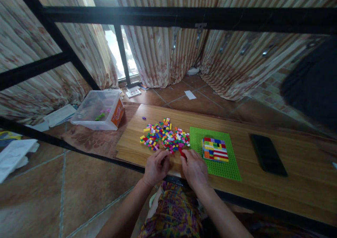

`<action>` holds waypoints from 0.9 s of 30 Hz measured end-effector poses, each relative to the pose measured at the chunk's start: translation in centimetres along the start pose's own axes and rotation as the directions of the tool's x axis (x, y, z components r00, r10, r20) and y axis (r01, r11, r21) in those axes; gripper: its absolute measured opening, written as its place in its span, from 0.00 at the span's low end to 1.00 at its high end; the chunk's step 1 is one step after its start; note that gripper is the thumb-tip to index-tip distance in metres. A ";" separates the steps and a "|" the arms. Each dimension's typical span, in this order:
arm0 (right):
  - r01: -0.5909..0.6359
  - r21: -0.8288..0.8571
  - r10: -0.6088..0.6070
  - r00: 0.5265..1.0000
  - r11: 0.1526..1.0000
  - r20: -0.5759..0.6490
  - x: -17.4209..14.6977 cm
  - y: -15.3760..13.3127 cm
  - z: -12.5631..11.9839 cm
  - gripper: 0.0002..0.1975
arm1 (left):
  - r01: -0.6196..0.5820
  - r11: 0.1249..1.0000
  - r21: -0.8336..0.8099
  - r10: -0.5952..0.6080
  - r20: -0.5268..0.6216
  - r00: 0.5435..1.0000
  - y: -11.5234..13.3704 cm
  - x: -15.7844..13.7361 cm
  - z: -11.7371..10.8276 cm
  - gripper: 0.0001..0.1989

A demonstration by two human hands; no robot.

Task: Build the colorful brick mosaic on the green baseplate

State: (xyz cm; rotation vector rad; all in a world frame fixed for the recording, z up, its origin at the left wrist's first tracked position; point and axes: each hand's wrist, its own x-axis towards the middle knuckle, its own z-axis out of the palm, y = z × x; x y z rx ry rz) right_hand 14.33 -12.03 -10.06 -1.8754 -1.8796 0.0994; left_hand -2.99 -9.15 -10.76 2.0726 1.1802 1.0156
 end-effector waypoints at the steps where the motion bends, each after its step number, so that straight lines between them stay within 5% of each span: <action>1: -0.001 0.010 0.001 1.000 1.000 -0.009 0.1 -0.2 0.2 0.09 | 0.006 1.000 -0.001 -0.006 0.002 1.000 0.0 0.0 0.0 0.08; 8: -0.035 0.126 0.036 0.999 0.991 -0.003 0.0 -0.4 0.4 0.10 | 0.005 1.000 -0.024 -0.006 -0.027 1.000 0.6 0.0 -0.1 0.08; 11: -0.003 0.248 0.008 1.000 0.969 -0.020 -0.9 0.3 -0.2 0.10 | 0.063 0.998 -0.022 -0.066 -0.167 0.984 0.4 0.9 -1.5 0.08; 15: 0.043 0.376 -0.022 0.998 0.926 -0.061 -2.7 1.4 -1.2 0.11 | 0.281 0.956 0.082 -0.228 -0.395 0.890 -1.9 4.6 -5.3 0.11; 19: 0.037 0.424 -0.010 0.998 0.905 -0.067 -4.6 1.8 -1.9 0.10 | 0.423 0.816 0.394 -0.360 -0.227 0.905 -4.6 8.3 -7.8 0.12; 27: 0.023 0.454 0.020 0.996 0.891 -0.090 -6.0 2.1 -3.6 0.11 | 0.263 0.669 0.695 -0.351 -0.016 0.936 -5.5 10.7 -7.4 0.10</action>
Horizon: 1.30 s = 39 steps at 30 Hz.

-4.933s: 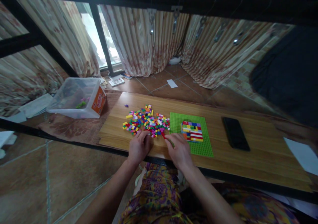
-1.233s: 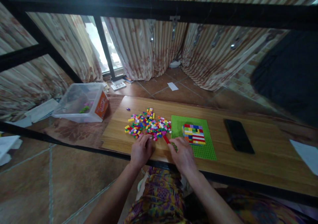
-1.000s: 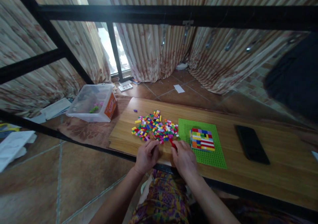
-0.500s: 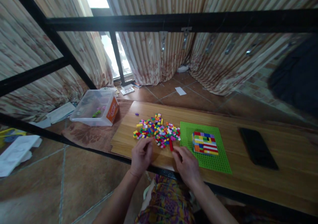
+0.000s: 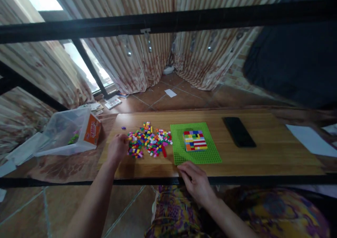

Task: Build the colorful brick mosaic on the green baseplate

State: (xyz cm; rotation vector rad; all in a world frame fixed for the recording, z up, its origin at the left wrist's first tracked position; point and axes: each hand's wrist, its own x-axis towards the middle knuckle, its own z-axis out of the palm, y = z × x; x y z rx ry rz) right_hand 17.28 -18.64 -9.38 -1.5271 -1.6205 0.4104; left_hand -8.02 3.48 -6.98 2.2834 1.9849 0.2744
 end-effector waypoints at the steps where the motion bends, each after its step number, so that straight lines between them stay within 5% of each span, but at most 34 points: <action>1: -0.005 0.009 0.005 1.000 1.000 -0.007 0.0 0.0 -0.3 0.11 | -0.008 1.000 0.011 0.008 0.003 1.000 0.1 0.0 -0.2 0.09; 6: -0.054 0.044 0.056 0.997 0.998 -0.057 -0.7 0.3 -1.6 0.11 | 0.002 0.999 -0.038 -0.004 -0.039 0.999 0.2 -0.6 -1.8 0.08; 10: -0.105 0.053 0.109 0.990 0.993 -0.094 -2.0 1.2 -2.4 0.10 | 0.005 0.969 -0.248 -0.017 -0.044 0.999 1.7 -2.6 -2.3 0.07; 15: -0.134 0.055 0.141 0.978 0.989 -0.153 -2.8 2.6 -3.4 0.10 | -0.210 0.752 -0.625 0.253 -0.020 0.967 8.1 -6.4 -0.5 0.05; 19: -0.177 0.024 0.178 0.962 0.984 -0.209 -2.9 3.6 -4.5 0.10 | -0.325 0.634 -0.702 0.416 -0.046 0.908 14.4 -7.7 1.2 0.03; 23: -0.215 0.018 0.213 0.948 0.977 -0.239 -3.1 4.3 -5.4 0.10 | -0.382 0.621 -0.684 0.442 -0.096 0.892 18.1 -7.2 2.8 0.04; 32: -0.204 -0.018 0.194 0.951 0.979 -0.240 -3.1 5.5 -4.7 0.10 | -0.404 0.654 -0.639 0.393 -0.169 0.904 19.9 -7.0 4.4 0.05; 39: -0.201 -0.072 0.178 0.953 0.977 -0.243 -2.9 5.7 -4.4 0.10 | -0.292 0.552 -0.781 0.311 -0.132 0.941 20.2 -6.9 4.9 0.05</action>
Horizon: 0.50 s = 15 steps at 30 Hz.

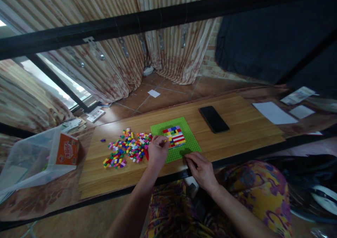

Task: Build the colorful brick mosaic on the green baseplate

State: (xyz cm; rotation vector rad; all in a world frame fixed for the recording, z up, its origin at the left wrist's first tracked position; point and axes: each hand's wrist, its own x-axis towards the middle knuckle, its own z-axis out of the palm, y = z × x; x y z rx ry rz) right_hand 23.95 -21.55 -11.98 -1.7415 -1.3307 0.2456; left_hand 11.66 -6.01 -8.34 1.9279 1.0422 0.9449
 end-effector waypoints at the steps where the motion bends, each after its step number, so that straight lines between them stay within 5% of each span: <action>1: 0.008 -0.001 -0.008 1.000 1.000 -0.007 0.0 0.1 0.1 0.10 | 0.009 1.000 -0.024 -0.009 -0.003 1.000 -0.1 0.0 0.1 0.05; 9: 0.035 -0.027 -0.036 0.999 0.999 -0.029 -0.1 0.5 0.4 0.09 | 0.022 0.999 -0.030 -0.023 -0.030 0.999 0.0 0.1 0.6 0.04; 15: 0.040 -0.035 -0.041 0.999 0.999 -0.017 -0.2 0.5 0.4 0.10 | 0.139 0.982 -0.130 -0.148 -0.061 0.987 -0.7 0.1 1.4 0.03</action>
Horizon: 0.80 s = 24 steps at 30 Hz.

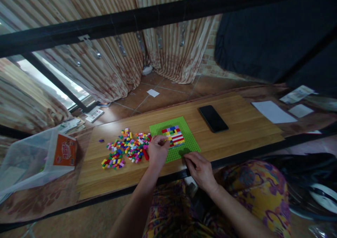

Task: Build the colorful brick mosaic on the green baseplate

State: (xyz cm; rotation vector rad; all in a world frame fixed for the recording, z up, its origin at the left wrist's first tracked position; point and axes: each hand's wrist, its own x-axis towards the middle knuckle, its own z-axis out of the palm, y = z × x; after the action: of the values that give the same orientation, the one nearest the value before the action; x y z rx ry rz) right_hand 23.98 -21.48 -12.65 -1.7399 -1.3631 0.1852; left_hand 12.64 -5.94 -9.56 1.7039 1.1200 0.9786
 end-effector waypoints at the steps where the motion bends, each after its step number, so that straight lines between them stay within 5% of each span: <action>1: 0.000 0.001 0.000 1.000 1.000 -0.002 0.0 0.0 0.0 0.10 | 0.024 0.999 -0.027 -0.024 -0.002 1.000 -0.2 0.0 0.1 0.04; 10: -0.071 0.117 0.070 0.997 0.991 0.014 0.2 -0.8 -0.6 0.09 | 0.179 0.954 -0.239 -0.184 0.000 0.983 0.4 0.1 -0.1 0.10; 14: -0.140 0.185 0.165 0.978 0.973 -0.129 1.4 -0.8 -2.2 0.08 | 0.185 0.965 -0.185 -0.195 -0.039 0.980 0.1 0.5 0.3 0.14; 19: -0.254 -0.083 0.212 0.916 0.964 -0.339 4.9 2.7 -5.8 0.16 | 0.187 0.977 -0.106 -0.192 -0.046 0.980 -0.1 0.7 0.3 0.15; 24: -0.417 -0.393 0.272 0.886 0.819 -0.375 9.2 7.1 -8.7 0.33 | 0.205 0.973 -0.107 -0.210 -0.044 0.977 -0.1 0.8 0.3 0.16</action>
State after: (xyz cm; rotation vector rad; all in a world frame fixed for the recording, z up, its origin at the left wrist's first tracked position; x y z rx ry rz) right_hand 37.76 -18.46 -8.97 -2.3085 -0.8901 -0.2275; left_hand 13.09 -5.19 -9.66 1.4533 1.2356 0.9391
